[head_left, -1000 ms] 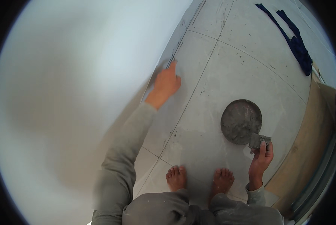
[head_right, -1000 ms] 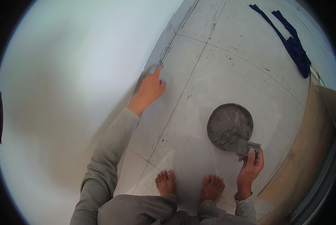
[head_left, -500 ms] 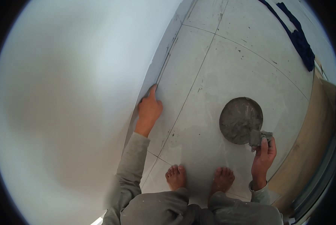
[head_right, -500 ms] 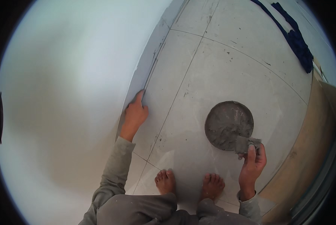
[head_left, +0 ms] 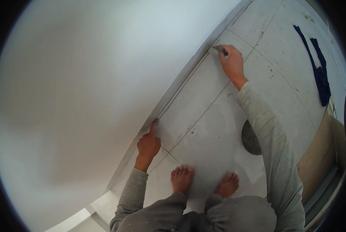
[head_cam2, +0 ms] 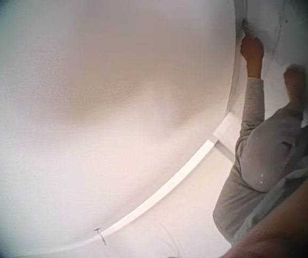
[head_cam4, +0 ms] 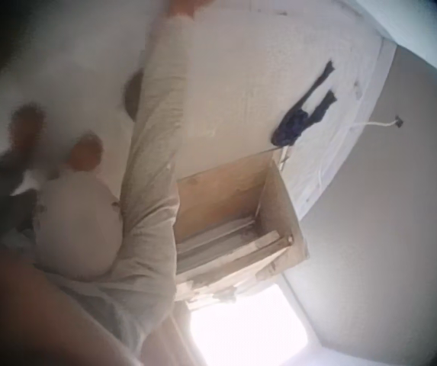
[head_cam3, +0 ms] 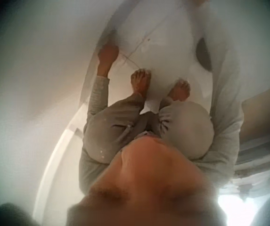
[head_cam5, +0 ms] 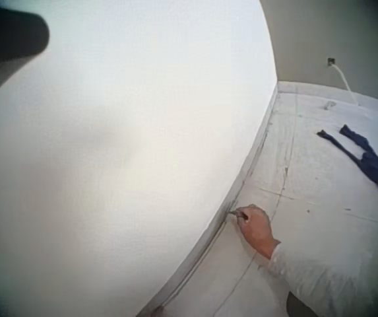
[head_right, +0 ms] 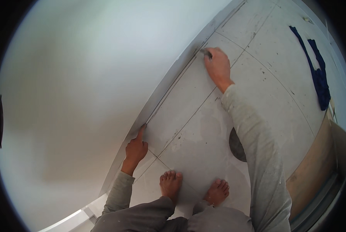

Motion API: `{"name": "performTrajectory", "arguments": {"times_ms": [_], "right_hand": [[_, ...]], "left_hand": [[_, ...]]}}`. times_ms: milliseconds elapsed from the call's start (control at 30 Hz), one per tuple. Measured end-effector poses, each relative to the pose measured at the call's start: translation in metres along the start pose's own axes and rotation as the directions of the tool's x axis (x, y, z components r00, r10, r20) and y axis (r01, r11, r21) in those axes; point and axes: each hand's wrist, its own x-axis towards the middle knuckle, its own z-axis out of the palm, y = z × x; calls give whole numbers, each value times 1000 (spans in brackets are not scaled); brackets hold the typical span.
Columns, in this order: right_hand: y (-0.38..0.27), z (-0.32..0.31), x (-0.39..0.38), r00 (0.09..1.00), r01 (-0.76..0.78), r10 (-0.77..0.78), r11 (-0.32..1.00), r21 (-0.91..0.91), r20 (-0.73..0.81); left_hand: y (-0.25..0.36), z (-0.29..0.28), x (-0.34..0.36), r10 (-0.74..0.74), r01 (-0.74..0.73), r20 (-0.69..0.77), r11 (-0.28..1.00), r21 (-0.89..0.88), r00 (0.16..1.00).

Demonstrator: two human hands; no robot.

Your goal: The person applies grout to the gaps between floor tiles using a small piece of tile as a spreader, picking up grout from a small container and smoothing it into the seams.

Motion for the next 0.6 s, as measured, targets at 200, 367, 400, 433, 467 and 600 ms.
{"name": "performTrajectory", "arguments": {"times_ms": [200,367,400,433,467,600], "right_hand": [[-11,52,-2,991,123,-131,952,-280,-8],[-49,75,-65,989,141,-130,974,-175,72],[-63,80,-82,985,140,-120,977,-163,126],[-75,83,-97,977,149,-125,979,-137,172],[-87,88,-115,968,155,-130,982,-107,215],[-137,106,-187,918,210,-219,976,63,331]], "left_hand": [[-34,19,-47,71,-125,-230,965,-229,971],[-24,-5,-64,41,-153,-274,901,-405,961],[-21,-7,-65,12,-147,-289,881,-450,957],[-20,-9,-65,20,-154,-288,879,-451,957],[-18,-11,-65,5,-174,-327,854,-490,945],[-10,-18,-65,51,-332,-485,791,-514,873]]}}
